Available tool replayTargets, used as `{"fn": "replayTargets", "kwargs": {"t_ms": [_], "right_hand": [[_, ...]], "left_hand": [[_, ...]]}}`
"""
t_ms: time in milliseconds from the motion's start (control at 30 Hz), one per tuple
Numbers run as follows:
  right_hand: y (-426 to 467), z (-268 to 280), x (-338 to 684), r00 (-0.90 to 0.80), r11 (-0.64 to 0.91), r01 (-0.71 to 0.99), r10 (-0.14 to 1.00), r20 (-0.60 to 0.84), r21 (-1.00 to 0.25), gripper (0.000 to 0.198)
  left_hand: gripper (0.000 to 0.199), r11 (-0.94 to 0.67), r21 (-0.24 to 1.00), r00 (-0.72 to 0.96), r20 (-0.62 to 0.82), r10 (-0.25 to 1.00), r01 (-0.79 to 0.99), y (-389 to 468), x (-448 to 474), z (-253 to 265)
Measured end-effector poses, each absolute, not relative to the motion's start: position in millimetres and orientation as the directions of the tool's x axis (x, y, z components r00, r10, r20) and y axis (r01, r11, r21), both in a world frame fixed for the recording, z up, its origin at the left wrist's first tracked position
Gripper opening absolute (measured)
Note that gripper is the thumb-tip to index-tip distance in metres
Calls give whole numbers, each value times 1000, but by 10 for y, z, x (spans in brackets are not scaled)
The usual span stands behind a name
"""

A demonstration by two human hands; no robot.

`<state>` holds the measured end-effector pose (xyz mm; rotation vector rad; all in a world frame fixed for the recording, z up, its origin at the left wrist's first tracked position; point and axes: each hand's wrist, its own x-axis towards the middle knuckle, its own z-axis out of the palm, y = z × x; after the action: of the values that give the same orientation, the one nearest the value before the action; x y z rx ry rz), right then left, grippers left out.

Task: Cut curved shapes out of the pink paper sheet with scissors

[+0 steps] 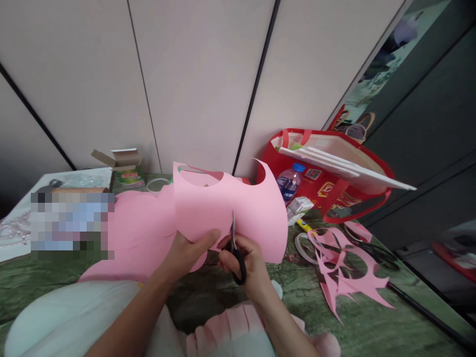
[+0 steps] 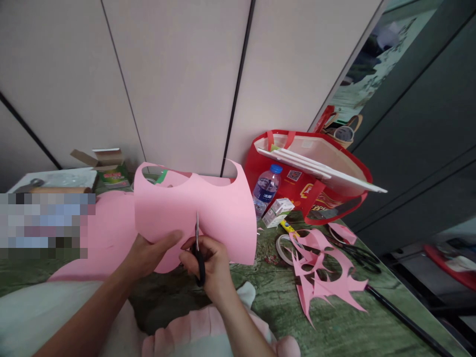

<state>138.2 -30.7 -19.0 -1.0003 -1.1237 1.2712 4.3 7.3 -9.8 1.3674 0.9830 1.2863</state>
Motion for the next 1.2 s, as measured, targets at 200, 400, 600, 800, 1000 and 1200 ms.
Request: {"fn": "replayTargets", "kwargs": {"t_ms": [200, 400, 600, 800, 1000, 1200], "right_hand": [[-291, -208, 1372, -41, 43, -197, 998, 52, -980, 22], [-305, -240, 1348, -34, 71, -221, 996, 81, -973, 23], [-300, -242, 1365, -37, 92, -195, 994, 101, -976, 26], [-277, -266, 1399, 7, 108, -183, 994, 109, -977, 28], [-283, -229, 1389, -14, 88, -212, 996, 94, -973, 30], [-292, -213, 1394, -14, 85, -165, 996, 89, -983, 32]], "left_hand": [[15, -173, 978, 129, 188, 974, -118, 97, 40, -141], [19, -240, 964, 89, 250, 964, -116, 94, 79, -59], [18, -260, 963, 68, 255, 964, 74, 50, 107, 8], [18, -230, 970, 150, 216, 965, 83, 37, 106, 8], [17, -224, 972, 155, 212, 965, 68, 50, 102, -14], [21, -263, 962, 122, 254, 960, 68, 51, 100, 7]]}}
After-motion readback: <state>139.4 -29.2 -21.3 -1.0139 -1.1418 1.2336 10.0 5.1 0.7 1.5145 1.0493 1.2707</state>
